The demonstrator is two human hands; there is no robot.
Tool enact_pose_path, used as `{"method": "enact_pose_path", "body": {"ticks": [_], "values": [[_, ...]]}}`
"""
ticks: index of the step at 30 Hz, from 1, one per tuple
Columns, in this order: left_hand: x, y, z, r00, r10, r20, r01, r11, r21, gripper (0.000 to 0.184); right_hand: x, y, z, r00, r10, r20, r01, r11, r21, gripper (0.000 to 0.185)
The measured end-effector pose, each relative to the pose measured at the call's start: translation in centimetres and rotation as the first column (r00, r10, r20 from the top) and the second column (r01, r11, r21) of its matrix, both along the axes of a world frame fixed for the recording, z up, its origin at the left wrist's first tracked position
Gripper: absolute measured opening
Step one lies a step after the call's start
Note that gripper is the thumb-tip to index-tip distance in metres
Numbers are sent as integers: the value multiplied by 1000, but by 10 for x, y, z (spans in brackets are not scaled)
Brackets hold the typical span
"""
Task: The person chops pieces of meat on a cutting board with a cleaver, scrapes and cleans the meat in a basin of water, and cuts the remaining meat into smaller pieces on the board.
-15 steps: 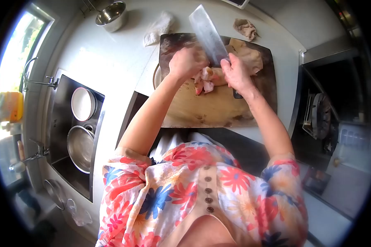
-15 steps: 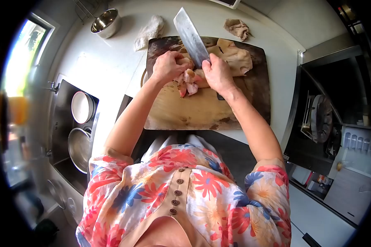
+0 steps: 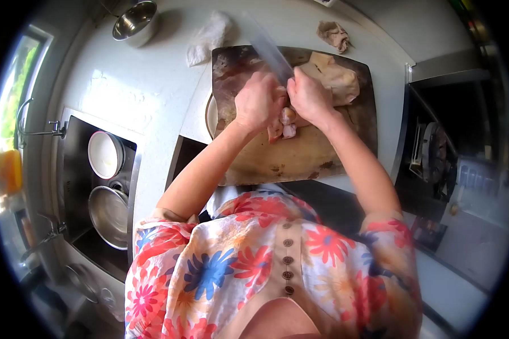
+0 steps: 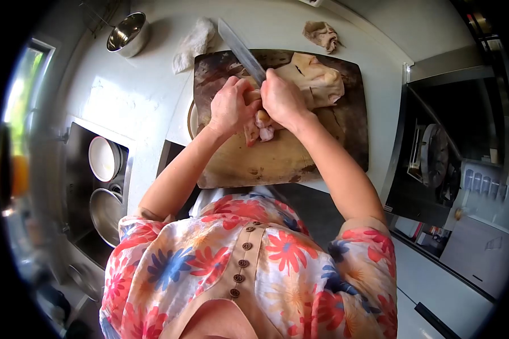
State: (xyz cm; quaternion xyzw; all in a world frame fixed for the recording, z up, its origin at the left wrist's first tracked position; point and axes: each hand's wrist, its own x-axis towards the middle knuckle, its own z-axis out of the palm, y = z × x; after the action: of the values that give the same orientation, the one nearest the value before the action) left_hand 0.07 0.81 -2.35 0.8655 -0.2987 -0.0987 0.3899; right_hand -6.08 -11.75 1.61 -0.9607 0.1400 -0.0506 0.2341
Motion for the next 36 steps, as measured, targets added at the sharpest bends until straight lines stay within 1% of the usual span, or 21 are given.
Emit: {"method": "enact_pose_path", "body": {"ticks": [2,3,5,8,9,10,12,13,15,16,18,19,21,23,24,26,27,29,30,33,36], "values": [[4,6,1,1000,6,-14,-6,999,-35,29,5,-6,0,997,-35,-68,39,998,44,17],[12,11,-3,999,32,18,-32,999,-10,31,5,-12,-5,998,-46,-37,48,998,51,17],[23,25,-3,998,42,-36,-44,998,-47,34,3,-22,-19,999,-51,17,49,996,69,17],[22,38,3,994,39,-107,-43,999,-32,33,0,-23,-16,1000,-23,11,22,994,109,18],[22,40,4,991,29,-129,-32,999,-23,33,-1,-22,-13,999,-47,-16,49,991,128,18],[21,40,3,999,39,11,-38,997,-67,33,-1,-24,-16,998,-57,-4,57,986,160,19],[18,37,-2,955,74,288,-31,988,-154,32,-2,-30,-25,997,-79,21,72,973,221,20],[14,34,9,956,25,293,19,989,-147,31,-2,-29,-25,995,-95,9,90,966,244,21],[-2,28,34,950,-73,305,118,984,-131,30,-3,-29,-25,997,-71,26,64,975,215,19],[-10,25,35,915,-152,373,198,976,-87,30,-2,-30,-23,998,-58,36,49,979,198,18],[-17,28,26,900,-246,360,248,968,41,29,-3,-28,-14,992,-109,-59,124,879,460,18],[-17,33,25,923,-207,323,218,976,0,26,-3,-26,-9,986,-124,-112,166,799,578,17],[-16,48,26,961,-148,234,168,983,-67,22,-9,-23,-1,989,-143,-41,142,830,539,17],[-17,52,20,960,-141,242,172,979,-113,21,-17,-20,5,988,-155,-8,136,837,530,18],[-17,53,18,960,-134,246,172,975,-141,22,-21,-15,11,989,-147,-21,135,835,534,18],[-16,49,17,937,-121,328,195,959,-204,22,-30,-5,26,990,-129,-48,135,835,533,19],[-15,47,17,923,-110,370,208,949,-237,22,-31,-2,30,984,-119,-134,171,849,500,19],[-17,48,18,952,-147,269,214,948,-238,21,-29,-9,-3,996,-61,-64,80,928,363,18],[-17,49,18,962,-169,216,219,947,-235,21,-27,-8,-5,996,-53,-73,75,939,336,17],[-16,53,12,951,-229,208,280,921,-270,22,-19,-3,-2,994,-28,-110,54,971,235,16],[-16,65,17,960,-258,107,277,924,-264,19,-6,9,2,993,-33,-116,47,991,123,16]]}}
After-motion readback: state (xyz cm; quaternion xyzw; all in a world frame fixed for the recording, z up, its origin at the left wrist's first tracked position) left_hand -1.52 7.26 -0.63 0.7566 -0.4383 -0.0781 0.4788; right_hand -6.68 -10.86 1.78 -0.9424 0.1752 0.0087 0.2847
